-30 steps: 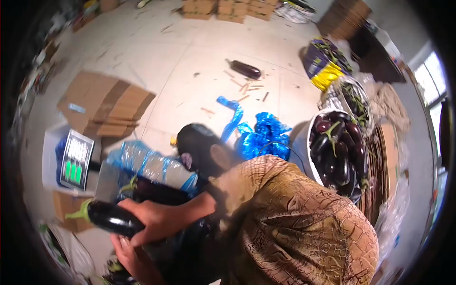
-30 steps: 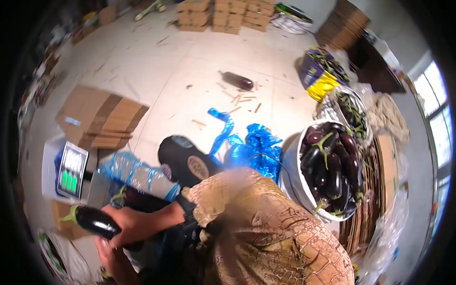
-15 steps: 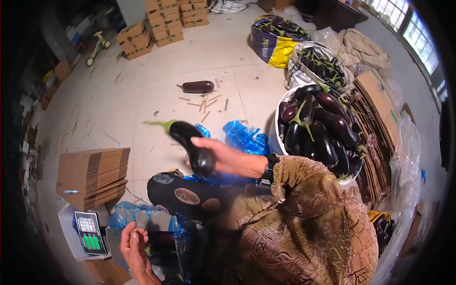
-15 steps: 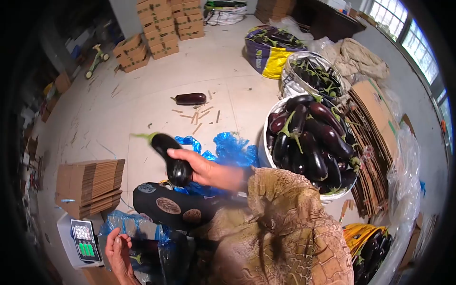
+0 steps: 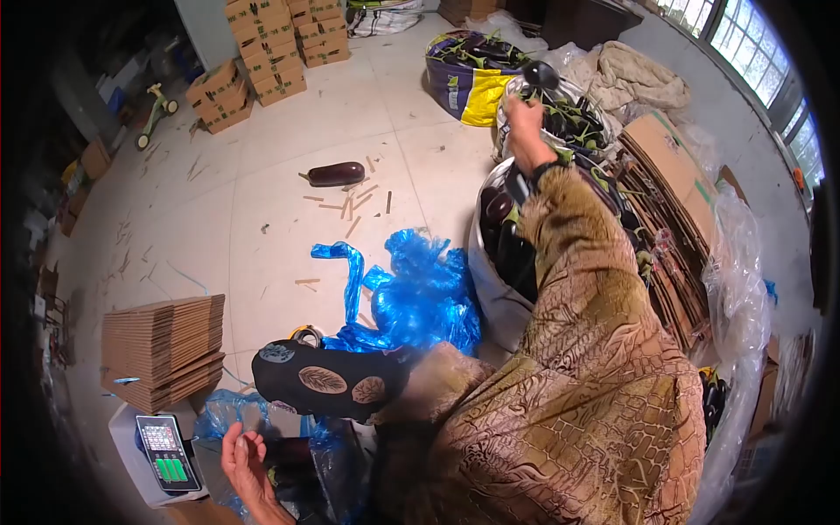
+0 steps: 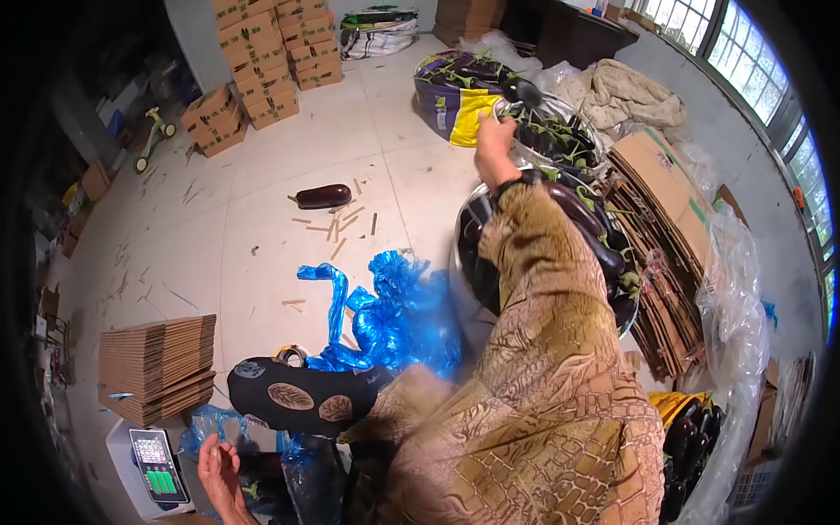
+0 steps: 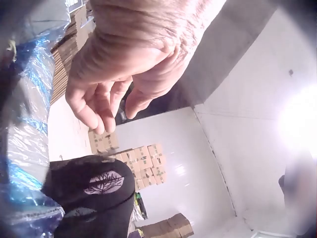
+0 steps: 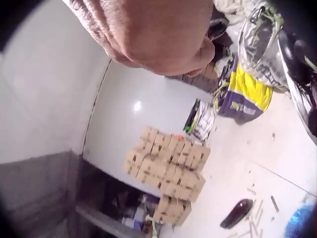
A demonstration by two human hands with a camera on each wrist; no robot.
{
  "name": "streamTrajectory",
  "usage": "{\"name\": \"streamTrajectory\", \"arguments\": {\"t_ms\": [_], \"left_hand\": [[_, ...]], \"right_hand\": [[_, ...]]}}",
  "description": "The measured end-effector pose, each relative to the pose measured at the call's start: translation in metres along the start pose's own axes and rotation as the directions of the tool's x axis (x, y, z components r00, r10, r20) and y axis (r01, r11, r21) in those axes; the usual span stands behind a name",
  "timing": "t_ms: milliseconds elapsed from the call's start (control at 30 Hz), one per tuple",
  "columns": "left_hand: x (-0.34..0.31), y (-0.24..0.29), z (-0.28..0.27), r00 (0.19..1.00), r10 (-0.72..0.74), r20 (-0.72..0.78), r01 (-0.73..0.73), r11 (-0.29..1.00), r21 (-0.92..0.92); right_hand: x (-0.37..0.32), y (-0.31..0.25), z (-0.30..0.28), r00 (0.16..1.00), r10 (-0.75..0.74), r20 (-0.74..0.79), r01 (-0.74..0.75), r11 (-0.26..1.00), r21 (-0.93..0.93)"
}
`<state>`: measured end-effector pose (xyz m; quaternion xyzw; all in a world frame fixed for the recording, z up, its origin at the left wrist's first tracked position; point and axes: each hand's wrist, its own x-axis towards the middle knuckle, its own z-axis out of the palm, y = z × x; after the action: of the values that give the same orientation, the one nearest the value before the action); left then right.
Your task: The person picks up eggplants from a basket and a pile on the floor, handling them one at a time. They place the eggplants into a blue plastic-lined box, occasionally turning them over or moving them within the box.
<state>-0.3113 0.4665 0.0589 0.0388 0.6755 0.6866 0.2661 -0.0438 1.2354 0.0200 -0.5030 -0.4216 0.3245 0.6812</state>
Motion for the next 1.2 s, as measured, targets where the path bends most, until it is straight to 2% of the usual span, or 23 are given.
{"name": "streamTrajectory", "arguments": {"t_ms": [33,100,133,167,233,300,333,367,400,433,467,500,533,567,667,800,900,967,1033,1100,1133,1167,1200], "left_hand": [[-0.002,-0.002,-0.004,1.0,-0.002,-0.022,0.001,1.0,-0.023],[-0.007,-0.006,-0.018,0.996,-0.01,-0.086,0.009,1.0,-0.017],[-0.012,-0.006,-0.025,0.993,0.01,-0.119,-0.013,0.999,-0.03],[-0.02,-0.004,-0.033,0.988,0.028,-0.154,-0.035,0.999,-0.04],[-0.046,0.018,-0.033,0.973,0.019,-0.231,-0.005,0.998,0.059],[-0.072,0.007,-0.065,0.965,0.164,-0.205,-0.172,0.985,-0.025],[-0.091,0.01,-0.067,0.942,0.212,-0.262,-0.216,0.976,0.012],[-0.111,0.005,-0.088,0.934,0.296,-0.202,-0.29,0.955,0.057],[-0.133,0.003,-0.091,0.884,0.292,-0.366,-0.285,0.956,0.072],[-0.155,-0.004,-0.115,0.891,0.248,-0.382,-0.25,0.967,0.044],[-0.177,-0.01,-0.119,0.8,0.169,-0.576,-0.23,0.973,-0.034],[-0.205,-0.021,-0.136,0.772,0.164,-0.614,-0.24,0.97,-0.042],[-0.233,-0.035,-0.151,0.675,0.096,-0.732,-0.235,0.968,-0.091],[-0.263,-0.057,-0.171,0.649,0.105,-0.754,-0.301,0.945,-0.128],[-0.353,-0.126,-0.198,0.336,-0.069,-0.939,-0.27,0.948,-0.167],[-0.443,-0.246,-0.208,0.135,-0.204,-0.97,-0.194,0.954,-0.228],[-0.453,-0.278,-0.173,-0.033,-0.301,-0.953,-0.074,0.952,-0.298],[-0.477,-0.332,-0.17,0.09,-0.241,-0.966,-0.02,0.97,-0.244],[-0.464,-0.334,-0.154,0.036,-0.075,-0.997,0.317,0.947,-0.06],[-0.442,-0.315,-0.132,0.043,0.058,-0.997,0.479,0.875,0.071],[-0.436,-0.304,-0.127,0.174,0.154,-0.973,0.596,0.77,0.228],[-0.423,-0.288,-0.118,0.249,0.214,-0.945,0.693,0.642,0.328],[-0.414,-0.279,-0.115,0.241,0.205,-0.949,0.72,0.617,0.316]], "right_hand": [[-0.009,0.013,-0.009,0.979,-0.025,0.203,0.04,0.997,-0.073],[-0.118,-0.033,-0.006,0.907,0.092,0.41,-0.172,0.972,0.161],[-0.159,-0.035,0.003,0.835,0.081,0.545,-0.193,0.969,0.153],[-0.199,-0.041,0.012,0.716,0.089,0.693,-0.267,0.952,0.153],[-0.279,-0.085,0.029,0.495,0.152,0.855,-0.241,0.97,-0.033],[-0.351,-0.117,0.033,0.153,0.117,0.981,-0.376,0.925,-0.052],[-0.379,-0.131,0.038,0.062,0.112,0.992,-0.395,0.915,-0.079],[-0.408,-0.143,0.038,-0.1,0.049,0.994,-0.355,0.931,-0.082],[-0.439,-0.156,0.033,-0.277,-0.017,0.961,-0.327,0.942,-0.077],[-0.465,-0.174,0.026,-0.356,-0.057,0.933,-0.291,0.955,-0.053],[-0.49,-0.187,0.02,-0.483,0.021,0.875,-0.253,0.954,-0.163],[-0.509,-0.204,0.012,-0.601,0.054,0.797,-0.14,0.975,-0.171],[-0.525,-0.209,0.009,-0.723,-0.008,0.69,-0.045,0.998,-0.035],[-0.542,-0.22,0.0,-0.792,0.047,0.609,-0.02,0.995,-0.103],[-0.592,-0.225,-0.018,-0.899,0.129,0.419,0.078,0.987,-0.137],[-0.651,-0.207,-0.02,-0.935,0.246,0.257,0.239,0.969,-0.058],[-0.676,-0.211,-0.029,-0.951,0.256,0.173,0.252,0.967,-0.043],[-0.691,-0.212,-0.035,-0.957,0.262,0.128,0.259,0.965,-0.04],[-0.702,-0.214,-0.039,-0.954,0.285,0.097,0.282,0.959,-0.039],[-0.711,-0.212,-0.043,-0.948,0.31,0.077,0.311,0.95,-0.001],[-0.715,-0.21,-0.044,-0.947,0.315,0.068,0.315,0.949,0.0],[-0.717,-0.208,-0.044,-0.948,0.315,0.052,0.316,0.949,0.005],[-0.72,-0.207,-0.045,-0.948,0.316,0.035,0.317,0.949,0.009]]}}
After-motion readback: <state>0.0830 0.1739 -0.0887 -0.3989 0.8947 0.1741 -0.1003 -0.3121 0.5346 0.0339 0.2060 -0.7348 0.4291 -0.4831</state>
